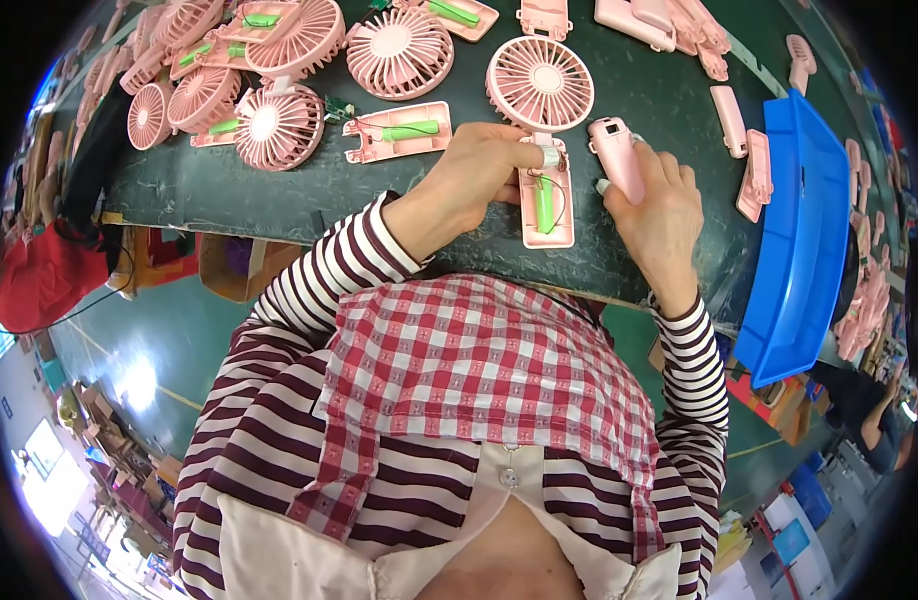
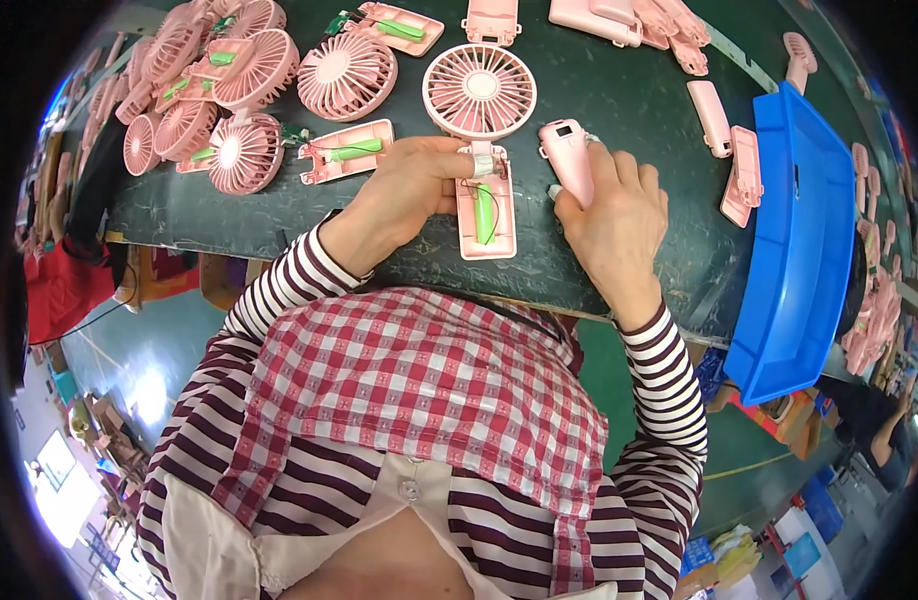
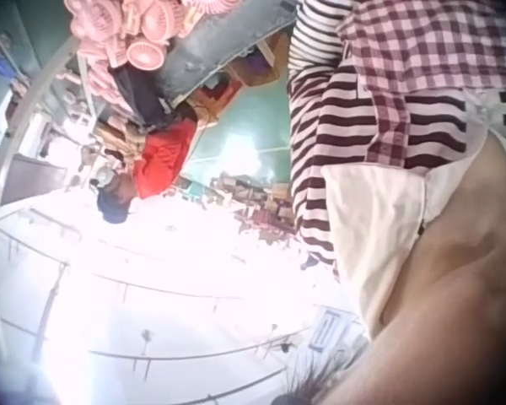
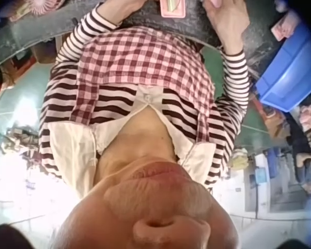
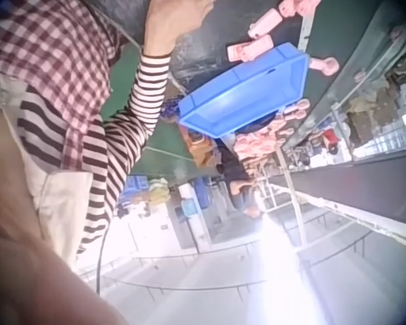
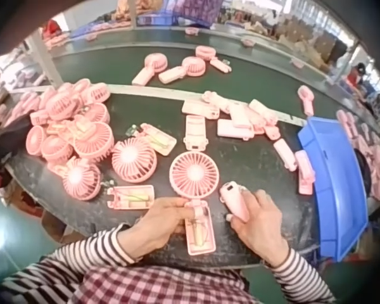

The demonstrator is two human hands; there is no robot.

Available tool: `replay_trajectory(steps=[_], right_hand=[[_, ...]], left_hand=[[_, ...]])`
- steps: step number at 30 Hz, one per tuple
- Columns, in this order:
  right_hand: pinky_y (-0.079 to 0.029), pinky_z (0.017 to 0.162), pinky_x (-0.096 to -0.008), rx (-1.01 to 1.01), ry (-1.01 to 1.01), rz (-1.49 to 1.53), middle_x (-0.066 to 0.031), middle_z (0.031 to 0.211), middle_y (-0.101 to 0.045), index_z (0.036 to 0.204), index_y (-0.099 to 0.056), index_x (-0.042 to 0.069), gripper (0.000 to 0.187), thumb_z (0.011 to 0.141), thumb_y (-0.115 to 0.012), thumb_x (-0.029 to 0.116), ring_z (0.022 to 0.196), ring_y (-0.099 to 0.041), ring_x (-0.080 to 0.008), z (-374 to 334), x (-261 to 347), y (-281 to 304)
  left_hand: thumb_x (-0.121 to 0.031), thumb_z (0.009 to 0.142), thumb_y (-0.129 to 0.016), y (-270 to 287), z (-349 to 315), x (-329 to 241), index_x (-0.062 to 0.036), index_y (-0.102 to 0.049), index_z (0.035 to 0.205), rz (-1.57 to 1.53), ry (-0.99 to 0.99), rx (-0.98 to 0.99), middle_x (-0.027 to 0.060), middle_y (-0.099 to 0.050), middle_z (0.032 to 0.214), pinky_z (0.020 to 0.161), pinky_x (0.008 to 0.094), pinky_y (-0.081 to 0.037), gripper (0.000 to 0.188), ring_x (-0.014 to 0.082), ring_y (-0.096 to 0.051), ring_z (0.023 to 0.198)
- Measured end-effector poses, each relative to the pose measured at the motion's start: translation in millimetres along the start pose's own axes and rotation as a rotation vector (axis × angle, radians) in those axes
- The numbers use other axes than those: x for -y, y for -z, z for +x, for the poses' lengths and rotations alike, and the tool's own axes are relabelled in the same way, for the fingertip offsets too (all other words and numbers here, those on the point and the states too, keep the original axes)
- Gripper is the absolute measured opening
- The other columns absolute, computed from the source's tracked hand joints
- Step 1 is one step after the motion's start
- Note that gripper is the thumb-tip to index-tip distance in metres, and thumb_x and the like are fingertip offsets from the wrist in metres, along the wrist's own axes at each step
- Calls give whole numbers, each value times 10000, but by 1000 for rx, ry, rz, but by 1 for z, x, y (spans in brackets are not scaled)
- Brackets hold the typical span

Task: The person assembles portable mini fans by positioning the internal wiring, circuit boards, and batteries into the plastic handle casings, snapping the casing covers together by hand, and placing the assembled fans onto the conveyor belt.

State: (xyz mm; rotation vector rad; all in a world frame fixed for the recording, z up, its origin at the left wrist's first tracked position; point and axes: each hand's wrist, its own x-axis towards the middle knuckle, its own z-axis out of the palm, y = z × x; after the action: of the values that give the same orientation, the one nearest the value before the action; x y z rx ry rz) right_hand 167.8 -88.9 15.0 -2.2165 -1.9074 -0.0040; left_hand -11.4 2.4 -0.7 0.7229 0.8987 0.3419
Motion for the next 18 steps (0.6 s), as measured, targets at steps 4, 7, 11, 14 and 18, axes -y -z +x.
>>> replay_trajectory(steps=[4,7,11,14,18], right_hand=[[-446,717,-360,-70,-60,42,-118,873,-550,1099,-550,6,502,649,-681,188,825,-536,-286,-1,10,8],[-452,678,-349,-116,-68,145,-123,858,-542,1092,-542,-20,505,653,-685,184,786,-548,-282,-4,22,18],[-461,619,-338,-105,-3,230,-136,857,-527,1101,-518,-40,517,657,-691,158,723,-562,-278,-9,43,37],[-468,625,-371,-92,101,230,-147,888,-507,1122,-490,-20,574,604,-691,120,751,-555,-302,-16,65,42],[-472,607,-368,-25,168,169,-130,913,-486,1127,-485,0,585,590,-681,123,799,-539,-283,-18,83,30]], left_hand=[[-112,836,-526,-2,1,0,35,-590,996,7,15,-12,105,-634,910,714,303,-520,226,172,-629,782],[-122,776,-604,2,4,3,35,-597,901,-98,-10,-12,105,-616,817,614,292,-524,200,180,-620,688],[-260,839,-527,-3,-2,-6,21,-582,946,-151,13,-31,103,-616,839,669,338,-516,305,202,-617,749],[-446,898,-276,-3,-2,-9,0,-566,974,-179,70,30,81,-614,861,768,387,-461,537,209,-583,834],[-446,906,-259,-3,-2,-6,-30,-537,995,-212,92,-9,80,-604,898,733,359,-457,508,175,-574,795]])
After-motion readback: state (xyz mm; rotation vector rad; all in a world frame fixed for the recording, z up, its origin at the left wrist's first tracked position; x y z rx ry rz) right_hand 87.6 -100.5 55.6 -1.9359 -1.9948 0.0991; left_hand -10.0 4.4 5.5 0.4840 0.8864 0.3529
